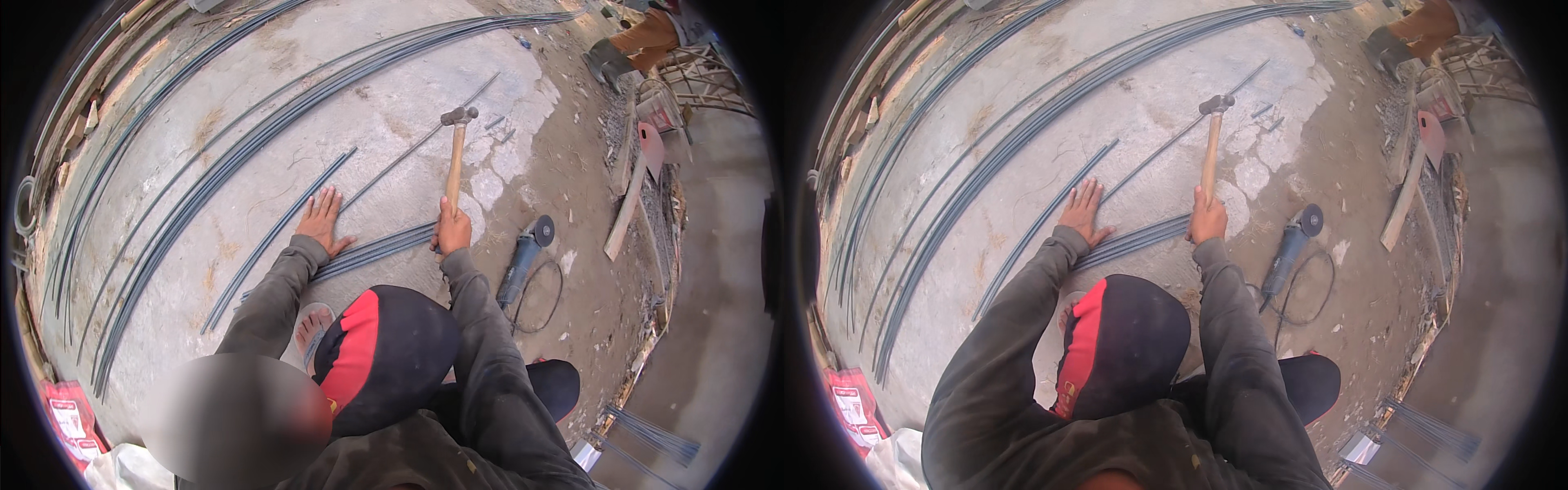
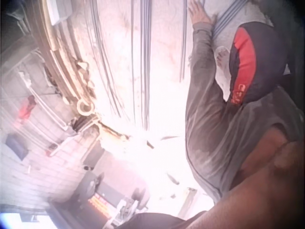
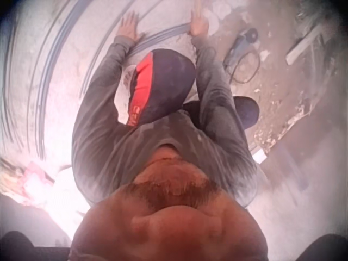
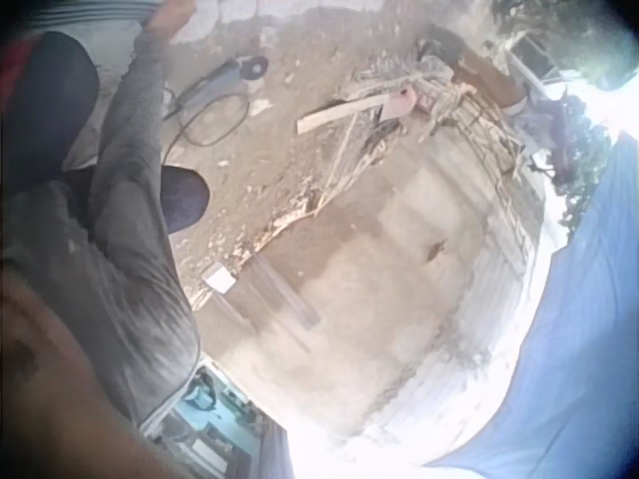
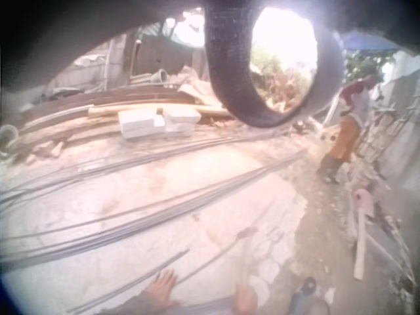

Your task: The person bends several steel rods into a hook shape using a metal bar as a lever and a hammer to strike the bar. They then use an angle grinder to cut the rods to a specific length. The person works on the rods one by one, arranging them on the concrete floor.

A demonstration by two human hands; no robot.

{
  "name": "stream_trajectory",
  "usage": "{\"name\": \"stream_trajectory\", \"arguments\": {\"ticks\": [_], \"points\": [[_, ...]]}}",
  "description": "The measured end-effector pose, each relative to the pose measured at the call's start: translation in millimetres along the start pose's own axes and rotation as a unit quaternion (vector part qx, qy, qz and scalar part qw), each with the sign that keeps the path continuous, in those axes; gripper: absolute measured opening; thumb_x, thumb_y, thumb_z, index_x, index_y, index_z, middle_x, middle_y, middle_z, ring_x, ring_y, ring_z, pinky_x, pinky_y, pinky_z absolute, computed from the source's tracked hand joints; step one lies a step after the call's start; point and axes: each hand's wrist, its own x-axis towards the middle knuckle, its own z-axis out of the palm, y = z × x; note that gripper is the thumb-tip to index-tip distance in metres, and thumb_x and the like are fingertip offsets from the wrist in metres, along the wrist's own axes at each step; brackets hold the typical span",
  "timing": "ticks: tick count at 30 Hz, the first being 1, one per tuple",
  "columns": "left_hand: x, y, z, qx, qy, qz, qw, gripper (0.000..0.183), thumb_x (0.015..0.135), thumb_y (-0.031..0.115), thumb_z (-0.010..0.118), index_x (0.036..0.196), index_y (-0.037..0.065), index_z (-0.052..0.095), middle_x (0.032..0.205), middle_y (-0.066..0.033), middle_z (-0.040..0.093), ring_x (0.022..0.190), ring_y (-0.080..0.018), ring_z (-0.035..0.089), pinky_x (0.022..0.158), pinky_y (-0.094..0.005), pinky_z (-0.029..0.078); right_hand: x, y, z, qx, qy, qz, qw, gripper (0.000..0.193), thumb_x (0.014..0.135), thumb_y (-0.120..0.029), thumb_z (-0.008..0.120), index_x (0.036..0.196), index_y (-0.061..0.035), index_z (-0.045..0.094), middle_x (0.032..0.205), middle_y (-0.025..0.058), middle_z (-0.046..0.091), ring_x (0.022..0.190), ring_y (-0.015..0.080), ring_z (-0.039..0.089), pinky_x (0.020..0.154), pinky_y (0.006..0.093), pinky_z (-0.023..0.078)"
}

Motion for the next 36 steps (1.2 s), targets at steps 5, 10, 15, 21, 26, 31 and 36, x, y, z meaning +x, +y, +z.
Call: {"name": "stream_trajectory", "arguments": {"ticks": [5, 10, 15, 21, 26, 31, 36], "points": [[2, -24, 27, -0.093, 0.109, 0.007, 0.99, 0.074, 0.096, 0.05, 0.064, 0.149, 0.001, 0.044, 0.164, -0.0241, 0.03, 0.156, -0.0381, 0.021, 0.128, -0.0488, 0.017, -37, 24, 2, 0.051, 0.083, 0.012, 0.995, 0.054, 0.104, -0.044, 0.057, 0.083, 0.0048, 0.057, 0.051, 0.0088, 0.052, 0.038, 0.0224, 0.056, 0.036, 0.0391, 0.045], [9, -6, 19, -0.113, 0.235, -0.002, 0.965, 0.029, 0.086, 0.023, 0.076, 0.104, 0.003, 0.063, 0.131, -0.0178, 0.057, 0.127, -0.0371, 0.05, 0.107, -0.0489, 0.039, -28, 107, -28, 0.029, 0.089, 0.099, 0.991, 0.057, 0.102, -0.044, 0.06, 0.08, 0.0084, 0.058, 0.055, 0.0128, 0.056, 0.042, 0.0262, 0.062, 0.038, 0.0422, 0.049], [6, 3, 20, -0.026, 0.228, -0.07, 0.971, 0.025, 0.084, 0.022, 0.076, 0.097, 0.004, 0.064, 0.111, -0.0114, 0.059, 0.107, -0.033, 0.054, 0.091, -0.047, 0.042, -45, 120, -21, -0.008, 0.11, 0.113, 0.987, 0.06, 0.1, -0.045, 0.063, 0.078, 0.0114, 0.06, 0.059, 0.0175, 0.061, 0.046, 0.0291, 0.066, 0.041, 0.0447, 0.051], [2, 1, 32, -0.12, 0.268, -0.03, 0.955, 0.021, 0.083, 0.016, 0.075, 0.094, 0.003, 0.063, 0.105, -0.0126, 0.06, 0.104, -0.0353, 0.054, 0.087, -0.0466, 0.044, -45, 114, -18, 0.018, 0.112, 0.126, 0.986, 0.06, 0.099, -0.045, 0.065, 0.082, 0.0127, 0.062, 0.061, 0.0186, 0.062, 0.046, 0.0297, 0.066, 0.042, 0.0446, 0.052], [10, -1, 41, -0.168, 0.325, 0.017, 0.931, 0.017, 0.083, 0.008, 0.072, 0.092, 0.001, 0.061, 0.102, -0.0166, 0.059, 0.101, -0.0381, 0.055, 0.087, -0.0471, 0.044, -32, 148, -25, -0.061, 0.133, 0.051, 0.988, 0.061, 0.098, -0.047, 0.064, 0.085, 0.0126, 0.065, 0.064, 0.0234, 0.064, 0.052, 0.0344, 0.068, 0.052, 0.047, 0.055], [9, -5, 47, -0.198, 0.342, 0.046, 0.918, 0.009, 0.085, 0.003, 0.066, 0.09, -0.001, 0.059, 0.101, -0.0188, 0.059, 0.099, -0.0399, 0.054, 0.087, -0.0472, 0.044, -28, 160, -23, -0.077, 0.143, 0.072, 0.984, 0.056, 0.099, -0.046, 0.065, 0.082, 0.0072, 0.06, 0.06, 0.0159, 0.059, 0.047, 0.0282, 0.063, 0.046, 0.044, 0.051], [-6, -13, 45, -0.198, 0.345, 0.05, 0.916, 0.008, 0.089, 0.004, 0.064, 0.089, -0.001, 0.057, 0.101, -0.0193, 0.059, 0.098, -0.0399, 0.054, 0.087, -0.0469, 0.044, -35, 162, -10, -0.09, 0.144, 0.062, 0.984, 0.054, 0.099, -0.046, 0.065, 0.081, 0.0052, 0.06, 0.06, 0.0151, 0.061, 0.045, 0.0266, 0.064, 0.045, 0.0421, 0.052]]}}
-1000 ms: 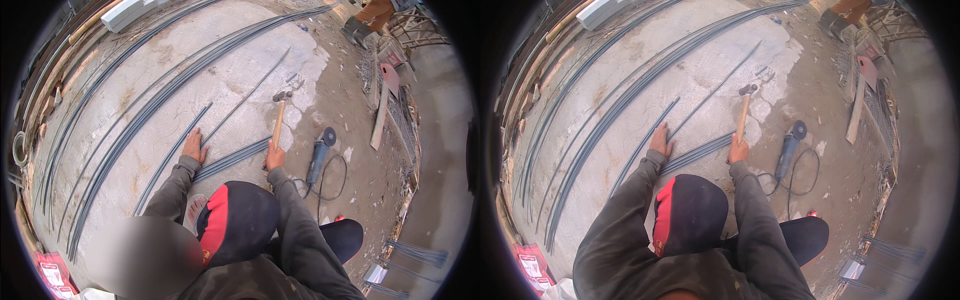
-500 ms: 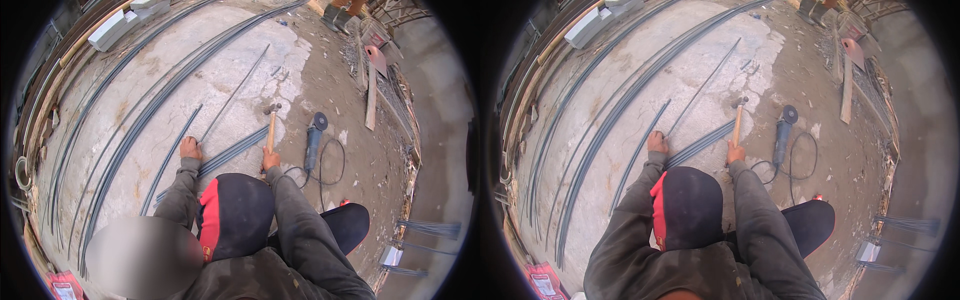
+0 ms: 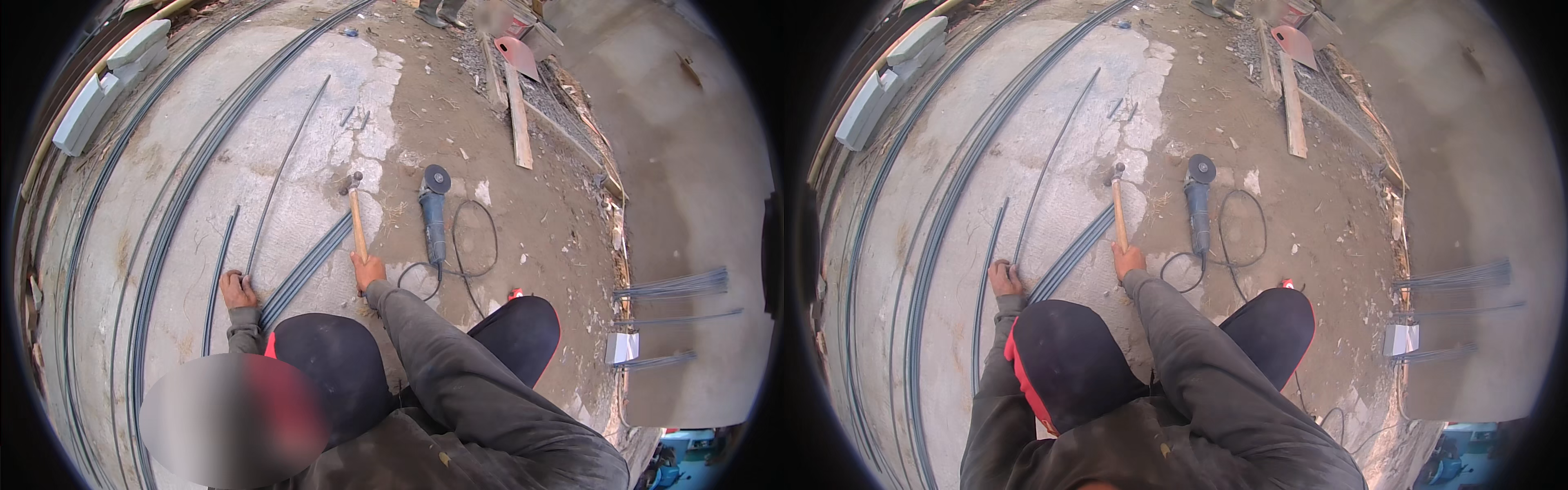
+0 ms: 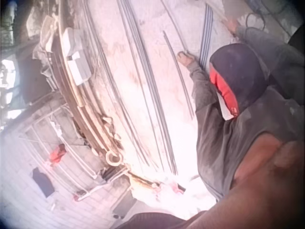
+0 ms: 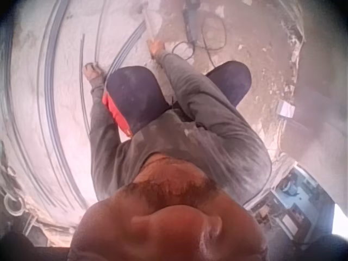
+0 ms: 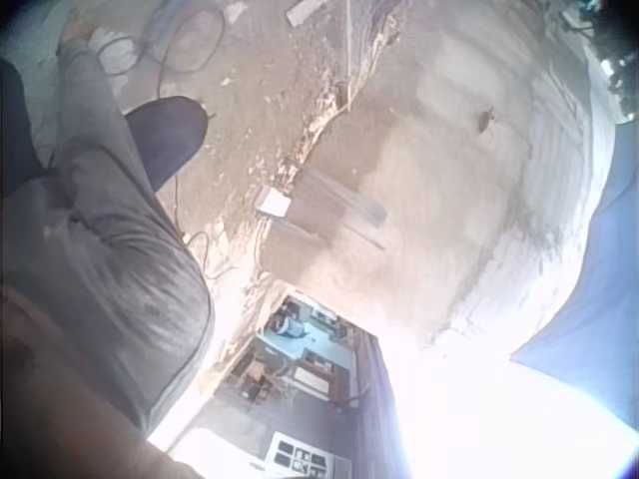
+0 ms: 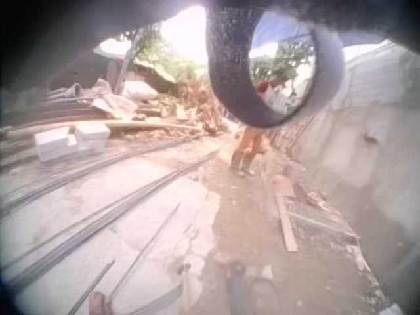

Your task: The person bends several steel rods into a hook shape using a metal bar as a lever and a hammer to strike the bar. They then use an angle grinder to cut the rods to a specific length. The person works on the rods one by one, arranging them on the concrete floor.

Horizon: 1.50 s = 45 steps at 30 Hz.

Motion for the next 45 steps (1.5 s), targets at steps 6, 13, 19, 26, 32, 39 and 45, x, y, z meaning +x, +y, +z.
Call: {"name": "stream_trajectory", "arguments": {"ticks": [6, 13, 19, 26, 32, 39, 45], "points": [[4, -10, 10, 0.003, -0.001, 0.013, 1.0, 0.009, 0.091, 0.004, 0.062, 0.094, -0.003, 0.057, 0.106, -0.0196, 0.06, 0.1, -0.0407, 0.055, 0.088, -0.0484, 0.045, -2, 6, 6, -0.1, 0.099, -0.076, 0.987, 0.059, 0.098, -0.05, 0.063, 0.078, 0.0056, 0.066, 0.062, 0.0206, 0.065, 0.057, 0.0339, 0.07, 0.06, 0.0479, 0.054], [-5, -12, 0, 0.006, -0.013, -0.053, 0.998, 0.023, 0.086, 0.001, 0.066, 0.107, -0.004, 0.056, 0.122, -0.0244, 0.058, 0.111, -0.044, 0.055, 0.096, -0.0494, 0.045, -30, -30, -7, -0.012, -0.003, 0.029, 0.999, 0.063, 0.095, -0.055, 0.062, 0.081, 0.0058, 0.069, 0.065, 0.0249, 0.066, 0.069, 0.0399, 0.072, 0.068, 0.0503, 0.054], [-19, -28, 16, 0.071, -0.086, -0.045, 0.993, 0.041, 0.091, 0.007, 0.063, 0.13, -0.002, 0.059, 0.148, -0.026, 0.05, 0.142, -0.0448, 0.042, 0.121, -0.0574, 0.026, -22, -17, 3, -0.02, -0.005, 0.015, 1.0, 0.068, 0.094, -0.06, 0.061, 0.089, 0.0064, 0.071, 0.08, 0.0294, 0.07, 0.083, 0.0453, 0.072, 0.079, 0.0525, 0.054], [-10, -24, 39, 0.075, -0.109, -0.04, 0.99, 0.045, 0.095, 0.012, 0.061, 0.137, -0.002, 0.059, 0.153, -0.0231, 0.049, 0.151, -0.0432, 0.033, 0.123, -0.0601, 0.021, 8, 6, 3, -0.134, 0.102, -0.107, 0.98, 0.065, 0.096, -0.059, 0.058, 0.092, 0.0043, 0.071, 0.077, 0.0232, 0.071, 0.076, 0.04, 0.072, 0.077, 0.0495, 0.055], [-4, -16, 11, 0.149, -0.167, -0.067, 0.972, 0.053, 0.104, 0.019, 0.051, 0.152, -0.002, 0.042, 0.16, -0.0221, 0.039, 0.153, -0.0378, 0.029, 0.125, -0.0558, 0.021, -31, -64, 8, 0.13, -0.027, -0.022, 0.991, 0.051, 0.103, -0.045, 0.061, 0.076, -0.0024, 0.051, 0.052, 0.0062, 0.051, 0.04, 0.018, 0.055, 0.038, 0.0361, 0.044], [-7, -6, 11, 0.144, -0.174, -0.091, 0.97, 0.054, 0.103, 0.017, 0.053, 0.153, -0.001, 0.041, 0.163, -0.02, 0.035, 0.155, -0.0357, 0.027, 0.126, -0.0542, 0.02, -29, -194, -30, 0.223, -0.054, -0.165, 0.959, 0.039, 0.108, -0.036, 0.055, 0.092, -0.0004, 0.055, 0.058, 0.0026, 0.049, 0.045, 0.0109, 0.051, 0.04, 0.0297, 0.04], [-7, -5, 11, 0.133, -0.175, -0.096, 0.971, 0.055, 0.102, 0.017, 0.055, 0.153, -0.001, 0.041, 0.163, -0.0194, 0.035, 0.155, -0.035, 0.027, 0.126, -0.0549, 0.02, -23, -257, -35, 0.315, -0.031, -0.298, 0.901, 0.036, 0.108, -0.034, 0.054, 0.095, -0.0012, 0.055, 0.061, 0.0025, 0.05, 0.049, 0.0102, 0.052, 0.044, 0.0286, 0.043]]}}
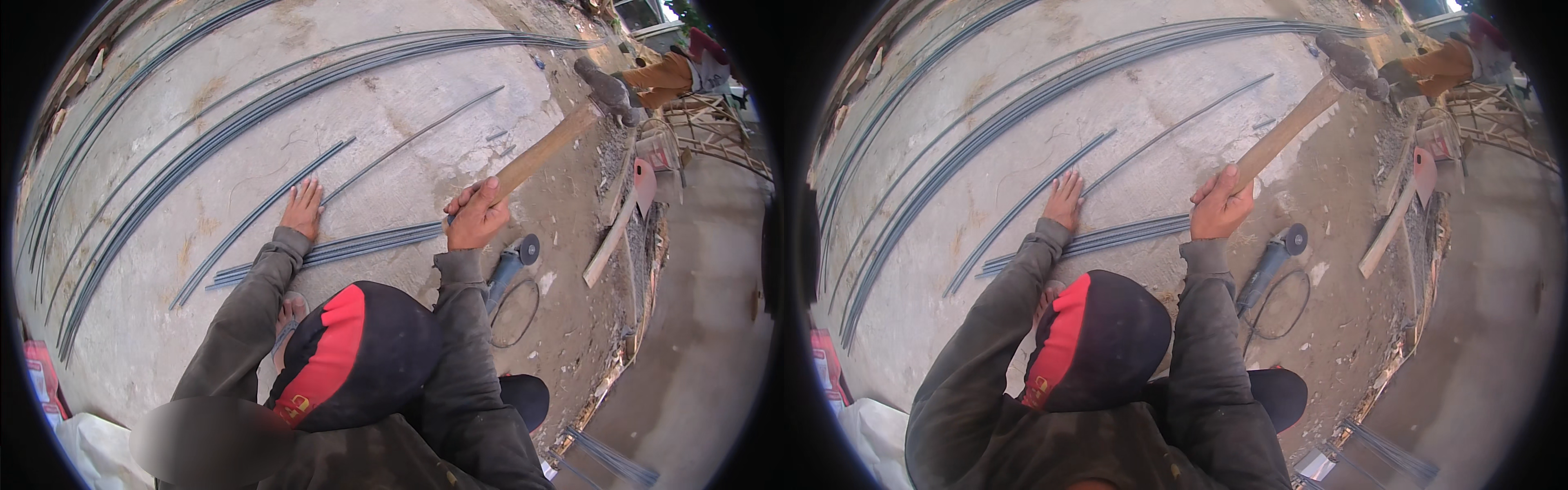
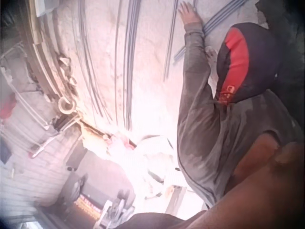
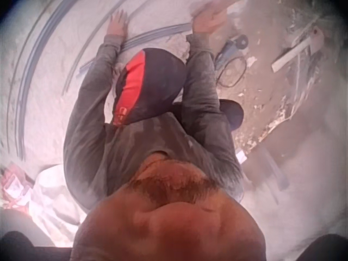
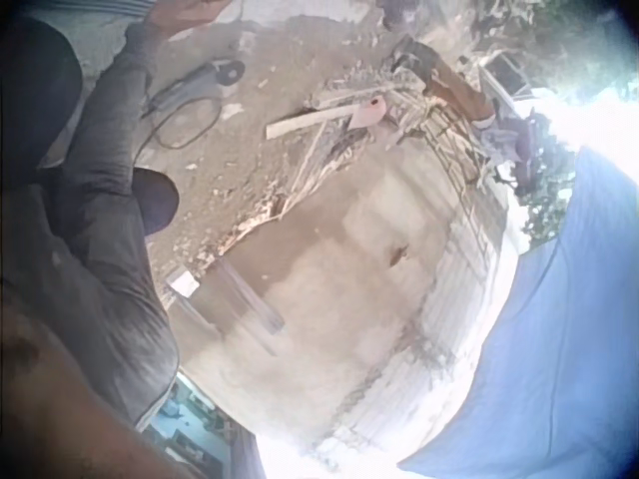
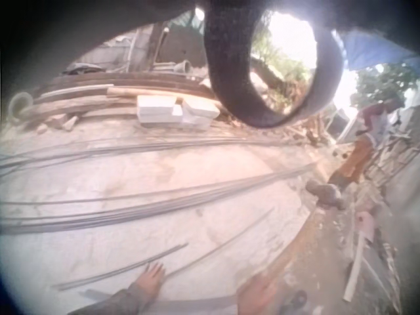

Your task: The person bends several steel rods into a hook shape using a metal bar as a lever and a hammer to strike the bar. They then use an angle grinder to cut the rods to a specific length. The person works on the rods one by one, arranging them on the concrete floor.

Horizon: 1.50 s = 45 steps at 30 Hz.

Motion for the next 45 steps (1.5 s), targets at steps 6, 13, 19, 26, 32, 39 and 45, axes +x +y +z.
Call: {"name": "stream_trajectory", "arguments": {"ticks": [6, 13, 19, 26, 32, 39, 45], "points": [[14, 4, 1, 0.009, -0.004, 0.007, 1.0, 0.054, 0.105, 0.023, 0.052, 0.153, 0.0, 0.042, 0.164, -0.0186, 0.035, 0.155, -0.034, 0.026, 0.127, -0.0544, 0.019, -4, 142, -27, -0.349, -0.096, 0.109, 0.926, 0.052, 0.105, -0.043, 0.056, 0.089, 0.0057, 0.063, 0.066, 0.0171, 0.06, 0.059, 0.0259, 0.061, 0.06, 0.0444, 0.049], [5, -2, -3, 0.027, -0.04, 0.003, 0.999, 0.055, 0.104, 0.023, 0.053, 0.153, 0.0, 0.041, 0.165, -0.0178, 0.033, 0.156, -0.034, 0.023, 0.127, -0.054, 0.017, -5, 111, -15, -0.283, -0.111, 0.162, 0.939, 0.055, 0.104, -0.044, 0.057, 0.082, 0.0066, 0.062, 0.068, 0.0225, 0.06, 0.066, 0.0361, 0.062, 0.066, 0.0485, 0.047], [8, 4, -11, -0.008, -0.012, 0.009, 1.0, 0.06, 0.101, 0.023, 0.06, 0.153, 0.001, 0.042, 0.164, -0.0179, 0.035, 0.155, -0.0353, 0.026, 0.126, -0.0546, 0.019, 19, 55, -23, -0.323, 0.025, 0.041, 0.945, 0.045, 0.103, -0.043, 0.059, 0.094, 0.002, 0.06, 0.074, 0.0204, 0.063, 0.072, 0.0383, 0.064, 0.068, 0.048, 0.047], [8, 9, -7, -0.05, 0.032, 0.016, 0.998, 0.061, 0.095, 0.016, 0.066, 0.15, 0.002, 0.045, 0.158, -0.0221, 0.042, 0.151, -0.0388, 0.033, 0.124, -0.056, 0.022, 7, 119, -87, -0.479, 0.064, 0.158, 0.861, 0.048, 0.094, -0.044, 0.068, 0.117, -0.0014, 0.065, 0.107, 0.0231, 0.069, 0.104, 0.0386, 0.067, 0.09, 0.0504, 0.05], [4, -10, -10, -0.043, 0.108, 0.031, 0.993, 0.05, 0.091, 0.023, 0.069, 0.136, 0.004, 0.056, 0.148, -0.0194, 0.05, 0.145, -0.0392, 0.04, 0.12, -0.0548, 0.029, 20, 114, -106, -0.556, -0.065, 0.186, 0.808, 0.053, 0.09, -0.041, 0.071, 0.129, -0.0059, 0.065, 0.137, 0.0215, 0.059, 0.128, 0.0392, 0.057, 0.106, 0.0476, 0.048], [19, 30, -28, 0.073, -0.07, -0.11, 0.989, 0.03, 0.089, 0.028, 0.074, 0.109, 0.009, 0.063, 0.116, -0.0121, 0.063, 0.109, -0.0334, 0.062, 0.088, -0.0475, 0.05, 171, -32, -224, -0.444, -0.014, 0.085, 0.892, 0.045, 0.093, -0.038, 0.07, 0.116, 0.0014, 0.072, 0.086, 0.0091, 0.071, 0.073, 0.0191, 0.069, 0.057, 0.0368, 0.053], [37, -15, -51, -0.359, -0.227, -0.237, 0.874, 0.029, 0.1, 0.031, 0.065, 0.106, 0.003, 0.066, 0.066, -0.0056, 0.06, 0.054, -0.017, 0.058, 0.051, -0.0341, 0.045, 109, -134, -306, -0.527, -0.034, -0.042, 0.848, 0.039, 0.096, -0.033, 0.065, 0.121, -0.0037, 0.07, 0.097, 0.017, 0.074, 0.089, 0.0269, 0.072, 0.082, 0.0391, 0.054]]}}
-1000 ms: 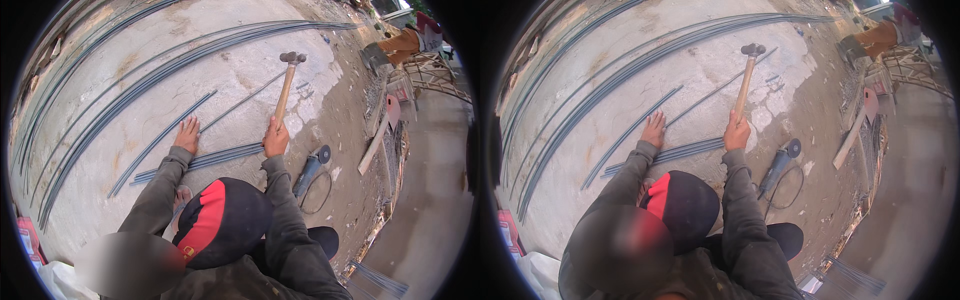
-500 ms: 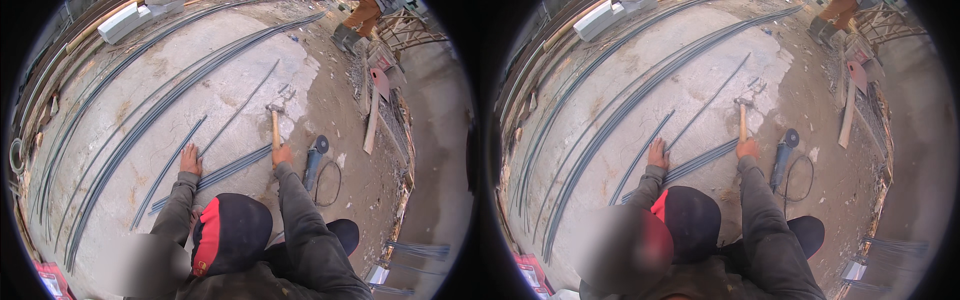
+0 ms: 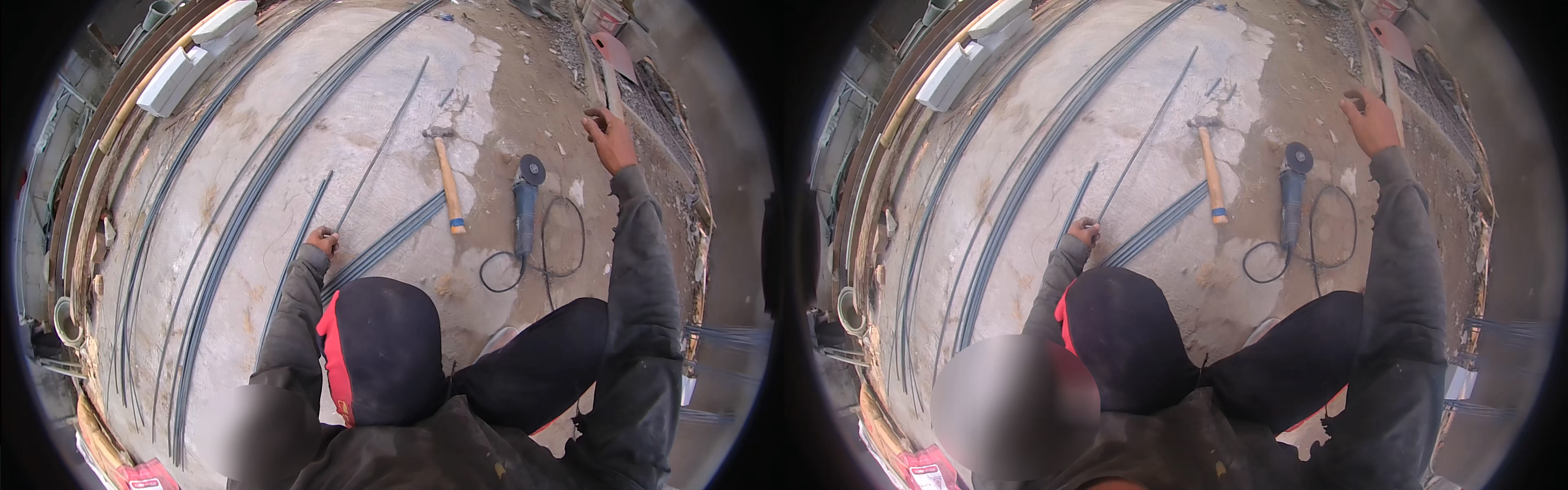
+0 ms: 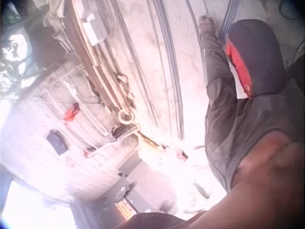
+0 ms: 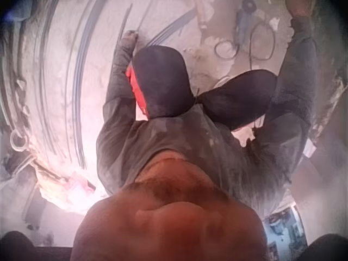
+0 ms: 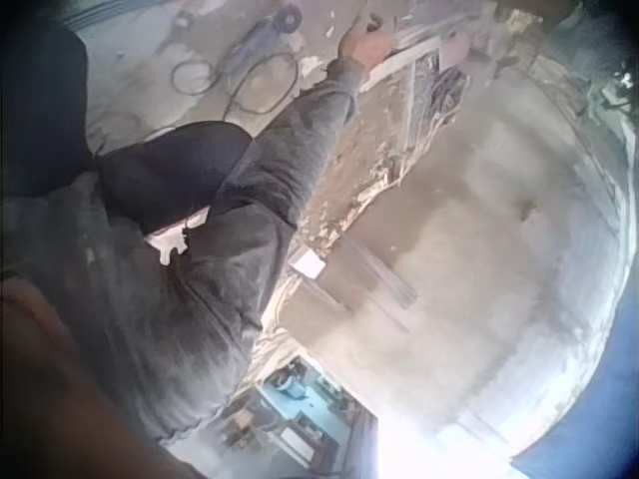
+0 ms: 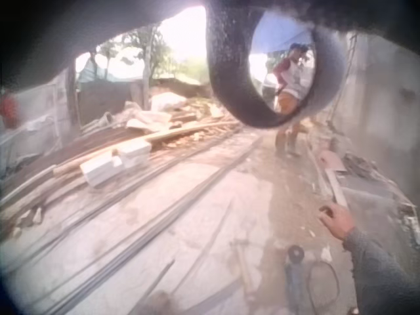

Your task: The person bends several steel rods into a hook shape using a metal bar as a lever and a hammer to strike the bar. They then use an angle grinder to cut the rods to a specific length. The person works on the rods one by one, arranging them on the concrete floor.

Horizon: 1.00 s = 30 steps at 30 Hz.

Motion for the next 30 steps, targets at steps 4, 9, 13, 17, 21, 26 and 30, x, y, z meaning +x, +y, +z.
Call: {"name": "stream_trajectory", "arguments": {"ticks": [4, 9, 13, 17, 21, 26, 30], "points": [[-2, 41, 15, 0.044, -0.024, 0.066, 0.997, 0.041, 0.101, 0.04, 0.063, 0.089, 0.003, 0.074, 0.064, -0.0007, 0.056, 0.052, -0.012, 0.048, 0.049, -0.0318, 0.037, -162, 100, -2, 0.14, 0.011, 0.145, 0.979, 0.033, 0.096, -0.024, 0.067, 0.121, -0.0017, 0.068, 0.089, 0.0116, 0.073, 0.076, 0.0169, 0.071, 0.069, 0.0344, 0.054], [-4, 25, 13, 0.051, 0.029, 0.047, 0.997, 0.045, 0.103, 0.042, 0.062, 0.081, 0.003, 0.067, 0.056, 0.0011, 0.05, 0.043, -0.0072, 0.039, 0.041, -0.0263, 0.028, -446, 211, 73, 0.159, 0.155, 0.41, 0.885, 0.027, 0.095, -0.02, 0.066, 0.114, -0.0012, 0.071, 0.087, 0.0124, 0.075, 0.073, 0.0183, 0.073, 0.066, 0.0343, 0.056], [-15, 13, 23, 0.051, 0.056, 0.031, 0.997, 0.048, 0.103, 0.044, 0.062, 0.073, 0.006, 0.062, 0.054, 0.0029, 0.046, 0.042, -0.0066, 0.034, 0.041, -0.028, 0.024, -633, 204, 107, -0.048, 0.142, 0.556, 0.818, 0.027, 0.097, -0.028, 0.065, 0.104, -0.0026, 0.071, 0.087, 0.0156, 0.075, 0.074, 0.024, 0.075, 0.07, 0.0379, 0.057], [-41, 27, 27, 0.057, 0.103, 0.004, 0.993, 0.051, 0.102, 0.045, 0.063, 0.071, 0.006, 0.06, 0.055, 0.0023, 0.046, 0.046, -0.0069, 0.037, 0.043, -0.03, 0.028, -636, 137, 115, 0.026, -0.057, 0.555, 0.83, 0.054, 0.095, -0.049, 0.066, 0.121, -0.0024, 0.06, 0.117, 0.0215, 0.066, 0.106, 0.0397, 0.066, 0.089, 0.0482, 0.053], [-85, 27, 25, 0.048, 0.128, 0.006, 0.991, 0.052, 0.102, 0.046, 0.063, 0.07, 0.005, 0.06, 0.055, 0.0019, 0.047, 0.048, -0.0071, 0.038, 0.045, -0.0308, 0.029, -654, 113, 121, -0.063, -0.181, 0.512, 0.837, 0.057, 0.09, -0.044, 0.071, 0.123, -0.001, 0.055, 0.119, 0.0206, 0.063, 0.114, 0.0421, 0.062, 0.092, 0.0515, 0.053], [-111, 82, 34, 0.056, 0.154, 0.069, 0.984, 0.053, 0.102, 0.047, 0.063, 0.07, 0.005, 0.059, 0.055, 0.0015, 0.047, 0.05, -0.0074, 0.039, 0.046, -0.0318, 0.031, -725, 135, 169, 0.117, -0.134, 0.498, 0.849, 0.054, 0.088, -0.045, 0.069, 0.126, -0.0074, 0.06, 0.118, 0.021, 0.066, 0.111, 0.0433, 0.065, 0.092, 0.0528, 0.053], [-134, 101, 31, 0.07, 0.175, 0.112, 0.976, 0.054, 0.102, 0.047, 0.063, 0.07, 0.004, 0.059, 0.055, 0.0012, 0.048, 0.052, -0.0076, 0.04, 0.047, -0.0326, 0.033, -692, 137, 159, 0.107, -0.053, 0.469, 0.875, 0.039, 0.096, -0.036, 0.064, 0.117, -0.0025, 0.061, 0.092, 0.019, 0.067, 0.083, 0.0382, 0.066, 0.075, 0.046, 0.052]]}}
